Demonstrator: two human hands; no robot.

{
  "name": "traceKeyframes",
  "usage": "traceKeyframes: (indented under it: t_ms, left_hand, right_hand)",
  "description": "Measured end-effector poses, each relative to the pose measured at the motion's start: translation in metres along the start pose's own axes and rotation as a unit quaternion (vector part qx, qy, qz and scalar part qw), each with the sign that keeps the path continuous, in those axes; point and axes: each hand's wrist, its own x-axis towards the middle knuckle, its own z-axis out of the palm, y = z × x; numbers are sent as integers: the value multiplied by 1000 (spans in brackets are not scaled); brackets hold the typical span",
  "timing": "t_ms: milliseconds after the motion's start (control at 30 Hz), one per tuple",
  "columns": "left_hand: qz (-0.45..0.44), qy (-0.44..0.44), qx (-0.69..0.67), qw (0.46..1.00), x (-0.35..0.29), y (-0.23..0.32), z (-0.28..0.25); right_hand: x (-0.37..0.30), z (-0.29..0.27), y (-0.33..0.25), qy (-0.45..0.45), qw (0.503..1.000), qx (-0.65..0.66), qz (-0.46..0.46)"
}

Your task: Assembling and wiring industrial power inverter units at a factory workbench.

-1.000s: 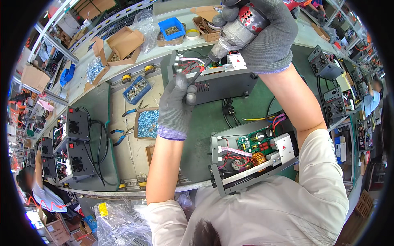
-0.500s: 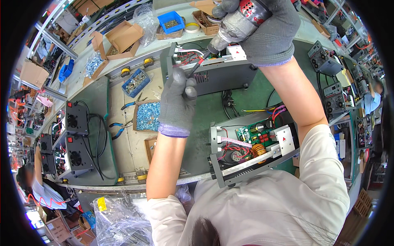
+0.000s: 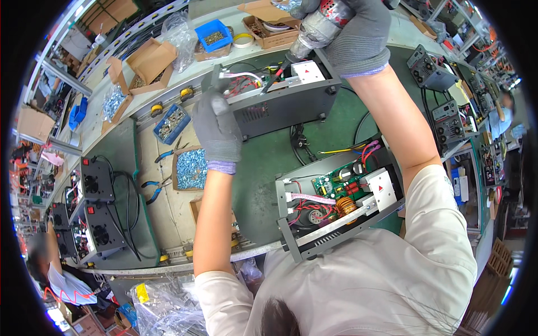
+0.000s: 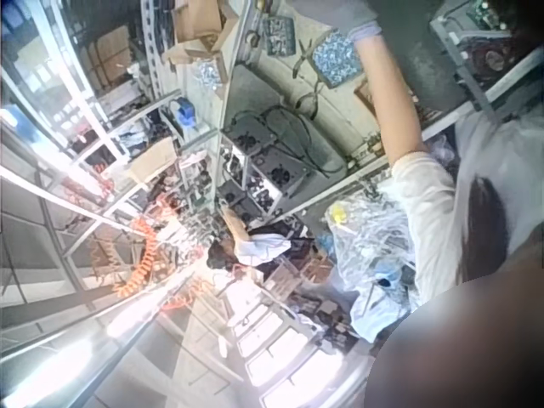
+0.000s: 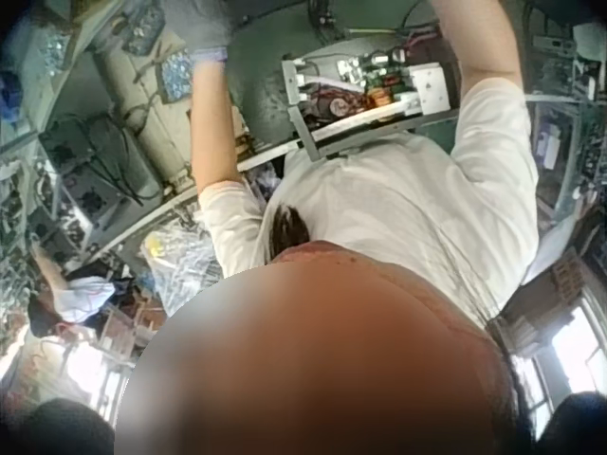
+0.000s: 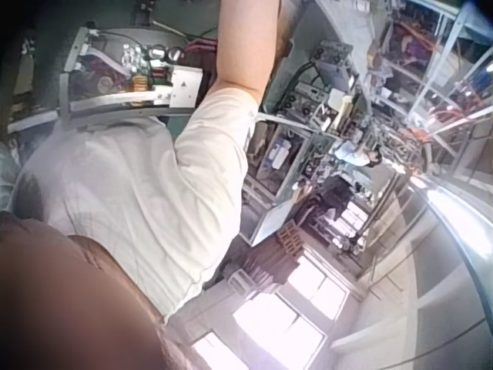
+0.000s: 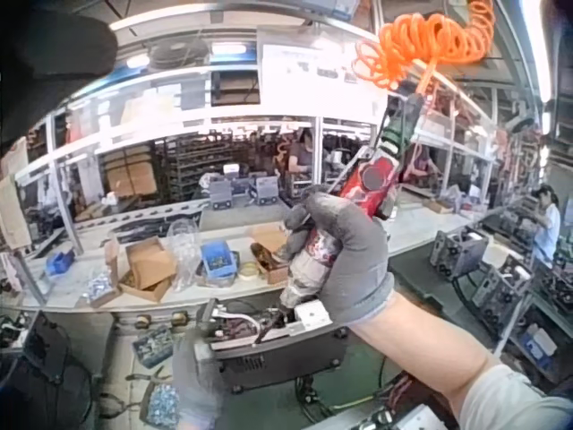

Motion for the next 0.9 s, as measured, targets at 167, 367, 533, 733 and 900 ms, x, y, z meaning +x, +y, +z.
traceKeyframes:
  t_ms: [167, 367, 533, 733, 900]
  left_hand:
    - [226, -44, 304, 924, 0, -9, 8]
    - [240, -41, 333, 911, -3, -13, 5]
    - [238, -57, 337, 909, -3, -10, 4]
    - [227, -66, 329, 914, -4, -14, 1]
    - [219, -73, 320, 919, -4, -15, 4]
  right_hand:
    - [40, -48, 32, 51, 992, -58, -100]
    - [39, -63, 41, 14, 989, -108, -102]
    - [44, -63, 44, 25, 991, -97, -92]
    - [45, -62, 49, 11, 993, -97, -71]
    - [46, -49, 36, -22, 984, -177, 21]
